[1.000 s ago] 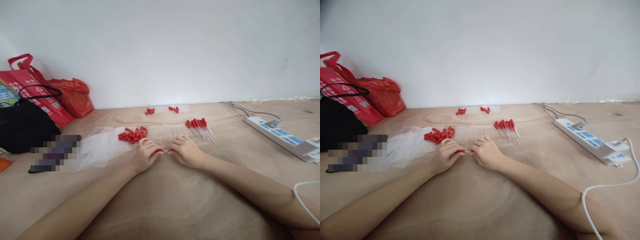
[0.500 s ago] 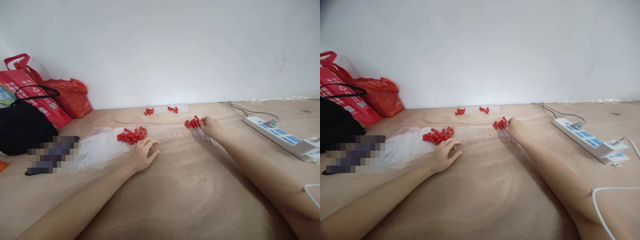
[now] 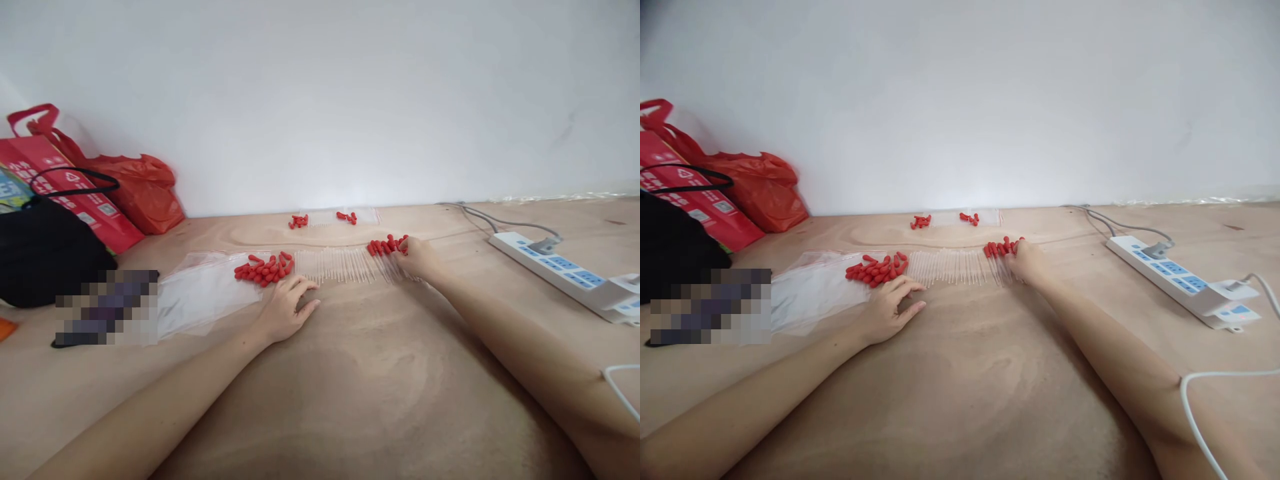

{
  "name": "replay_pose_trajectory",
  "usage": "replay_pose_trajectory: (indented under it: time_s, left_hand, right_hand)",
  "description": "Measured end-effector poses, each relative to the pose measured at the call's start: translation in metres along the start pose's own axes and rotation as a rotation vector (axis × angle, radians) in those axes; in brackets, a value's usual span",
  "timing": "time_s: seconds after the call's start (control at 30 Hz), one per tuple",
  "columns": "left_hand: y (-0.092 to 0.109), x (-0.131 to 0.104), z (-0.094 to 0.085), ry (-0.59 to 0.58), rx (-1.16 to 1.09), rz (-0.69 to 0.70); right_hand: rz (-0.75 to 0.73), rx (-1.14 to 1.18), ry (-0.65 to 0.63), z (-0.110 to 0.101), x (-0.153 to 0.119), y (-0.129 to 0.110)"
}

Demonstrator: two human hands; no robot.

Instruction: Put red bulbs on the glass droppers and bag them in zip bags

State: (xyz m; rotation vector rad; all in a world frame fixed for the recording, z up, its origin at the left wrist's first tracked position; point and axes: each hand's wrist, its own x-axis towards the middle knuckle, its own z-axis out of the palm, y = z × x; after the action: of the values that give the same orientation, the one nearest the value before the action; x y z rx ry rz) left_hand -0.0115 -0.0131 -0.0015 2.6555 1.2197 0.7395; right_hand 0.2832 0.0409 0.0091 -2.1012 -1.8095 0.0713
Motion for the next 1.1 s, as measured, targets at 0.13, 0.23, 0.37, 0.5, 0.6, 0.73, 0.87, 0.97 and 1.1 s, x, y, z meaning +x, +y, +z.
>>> replay_pose_trajectory:
  time_s: [0.13, 0.23, 0.37, 0.5, 0.6, 0.73, 0.87, 0.97, 1.1]
  left_hand:
    - [0.000, 0.000, 0.000, 0.011, 0.019, 0.001]
    - [0.001, 0.000, 0.001, 0.052, 0.062, -0.013]
    - [-0.001, 0.002, 0.000, 0.183, 0.200, -0.144]
    - [-0.010, 0.005, -0.005, 0.286, 0.345, -0.286]
    - [-0.016, 0.006, -0.008, 0.290, 0.408, -0.332]
    - [-0.022, 0.007, -0.008, 0.283, 0.466, -0.333]
    - [-0.027, 0.008, -0.008, 0.313, 0.548, -0.305]
    - [-0.031, 0.008, -0.010, 0.339, 0.617, -0.269]
    - [-0.036, 0.009, -0.013, 0.345, 0.679, -0.201]
  right_hand:
    - [0.031, -0.005, -0.016, -0.003, 0.000, 0.002]
    - [0.061, -0.053, 0.006, -0.005, -0.004, -0.004]
    - [-0.016, -0.073, 0.015, -0.002, -0.015, -0.022]
    - [-0.099, -0.086, -0.047, 0.008, -0.020, -0.038]
    - [-0.072, -0.099, -0.072, 0.013, -0.019, -0.043]
    - [-0.055, -0.122, -0.132, 0.013, -0.015, -0.046]
    - [-0.048, -0.165, -0.175, 0.014, -0.014, -0.050]
    - [-0.062, -0.199, -0.157, 0.016, -0.014, -0.052]
    - [-0.072, -0.207, -0.133, 0.020, -0.016, -0.052]
